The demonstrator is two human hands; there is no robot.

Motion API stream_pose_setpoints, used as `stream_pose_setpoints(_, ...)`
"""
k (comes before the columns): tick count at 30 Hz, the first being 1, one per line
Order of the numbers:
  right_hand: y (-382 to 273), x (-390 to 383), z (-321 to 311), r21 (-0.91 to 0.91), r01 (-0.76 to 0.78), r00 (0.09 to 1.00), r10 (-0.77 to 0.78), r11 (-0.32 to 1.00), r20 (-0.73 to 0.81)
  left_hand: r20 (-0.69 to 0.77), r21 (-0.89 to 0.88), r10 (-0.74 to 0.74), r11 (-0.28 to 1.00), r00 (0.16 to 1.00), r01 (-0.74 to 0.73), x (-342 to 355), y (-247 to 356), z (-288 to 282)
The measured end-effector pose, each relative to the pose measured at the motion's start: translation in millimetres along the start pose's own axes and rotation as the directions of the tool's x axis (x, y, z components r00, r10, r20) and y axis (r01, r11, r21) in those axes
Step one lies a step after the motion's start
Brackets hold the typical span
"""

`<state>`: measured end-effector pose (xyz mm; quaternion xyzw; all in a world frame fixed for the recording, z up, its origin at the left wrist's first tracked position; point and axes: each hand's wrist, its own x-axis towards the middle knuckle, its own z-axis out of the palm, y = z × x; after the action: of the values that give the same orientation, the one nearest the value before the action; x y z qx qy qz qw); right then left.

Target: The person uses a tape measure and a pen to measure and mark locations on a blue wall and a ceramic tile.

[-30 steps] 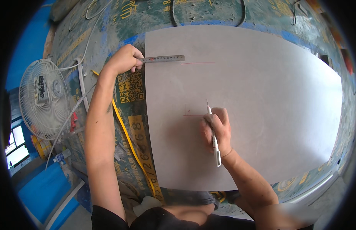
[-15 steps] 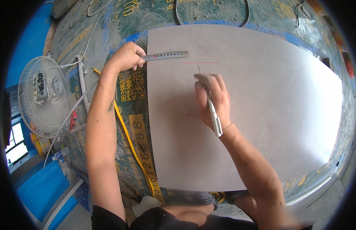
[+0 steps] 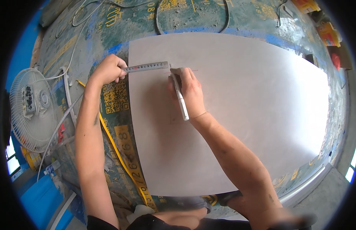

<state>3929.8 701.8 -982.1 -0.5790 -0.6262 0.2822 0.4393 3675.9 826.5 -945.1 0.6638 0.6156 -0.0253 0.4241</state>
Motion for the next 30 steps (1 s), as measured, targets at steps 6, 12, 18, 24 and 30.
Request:
stream_pose_setpoints(6, 6, 8, 6, -0.035, 0.017, 1.0, -0.017, 0.999, 0.004, -0.023, -0.053, -0.025, 0.998, 0.999, 0.023, -1, 0, 2)
stream_pose_setpoints(12, 3, 10, 6, -0.035, 0.013, 1.0, -0.013, 0.999, 0.016, -0.018, -0.041, -0.043, 0.998, 0.999, 0.042, 0, 1, 0)
stream_pose_setpoints(18, 8, 16, 7, -0.048, 0.067, 0.998, -0.066, 0.997, 0.007, -0.037, -0.055, -0.029, 0.998, 0.999, 0.027, 6, 3, 0)
stream_pose_setpoints(24, 6, 19, 10, -0.044, 0.024, 1.0, -0.023, 0.999, 0.022, -0.038, -0.054, -0.037, 0.998, 0.999, 0.035, 12, -1, -4)
stream_pose_setpoints(30, 5, 19, 6, -0.047, 0.012, 0.999, -0.01, 0.999, 0.041, -0.008, -0.045, -0.044, 0.998, 0.999, 0.044, 8, 3, -3)
